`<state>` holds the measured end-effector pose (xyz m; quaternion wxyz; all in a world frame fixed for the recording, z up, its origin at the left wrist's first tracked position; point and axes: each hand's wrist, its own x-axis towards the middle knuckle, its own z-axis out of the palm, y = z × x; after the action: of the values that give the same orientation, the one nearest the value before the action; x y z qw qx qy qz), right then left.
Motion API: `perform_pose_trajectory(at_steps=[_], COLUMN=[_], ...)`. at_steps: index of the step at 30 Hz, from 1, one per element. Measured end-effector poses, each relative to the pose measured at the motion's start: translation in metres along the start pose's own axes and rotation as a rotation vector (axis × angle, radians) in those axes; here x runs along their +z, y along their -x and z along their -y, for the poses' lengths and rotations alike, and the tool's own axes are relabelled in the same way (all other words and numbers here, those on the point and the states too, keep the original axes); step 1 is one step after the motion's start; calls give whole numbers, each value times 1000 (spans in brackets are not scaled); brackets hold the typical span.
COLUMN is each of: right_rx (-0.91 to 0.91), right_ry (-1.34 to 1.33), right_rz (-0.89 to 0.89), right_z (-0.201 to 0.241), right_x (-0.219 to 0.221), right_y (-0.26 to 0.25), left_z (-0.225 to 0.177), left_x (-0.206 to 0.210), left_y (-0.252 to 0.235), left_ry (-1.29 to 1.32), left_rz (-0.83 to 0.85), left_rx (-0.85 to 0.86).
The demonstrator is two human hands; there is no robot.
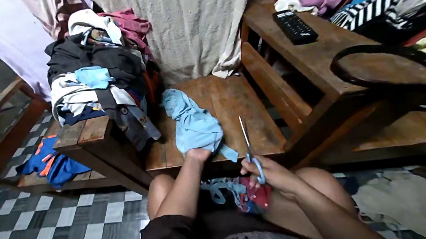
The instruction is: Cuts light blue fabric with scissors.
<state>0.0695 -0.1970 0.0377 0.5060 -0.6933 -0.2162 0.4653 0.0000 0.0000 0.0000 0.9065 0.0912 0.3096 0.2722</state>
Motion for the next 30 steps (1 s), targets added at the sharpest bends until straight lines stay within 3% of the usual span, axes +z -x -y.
perform_pose_trajectory(at_steps=[6,11,16,22,30], right_rx=[-81,-122,-238,-196,-250], right_ry=[-176,-122,-120,-6,-38], right_rz=[279,328,296,246,115], right_z=[-33,-40,-43,-28,-19], right_x=[10,22,39,53,63], right_y=[12,9,1,-3,-5], left_z=[-14,-9,-18,-18,-17], left_x=[20,28,38,44,35], left_y=[-14,-14,-12,-3,8], left_ry=[128,-195,-61,127,151], left_rz=[510,364,469,418,488], left_rx=[38,-45,-107,-74,0])
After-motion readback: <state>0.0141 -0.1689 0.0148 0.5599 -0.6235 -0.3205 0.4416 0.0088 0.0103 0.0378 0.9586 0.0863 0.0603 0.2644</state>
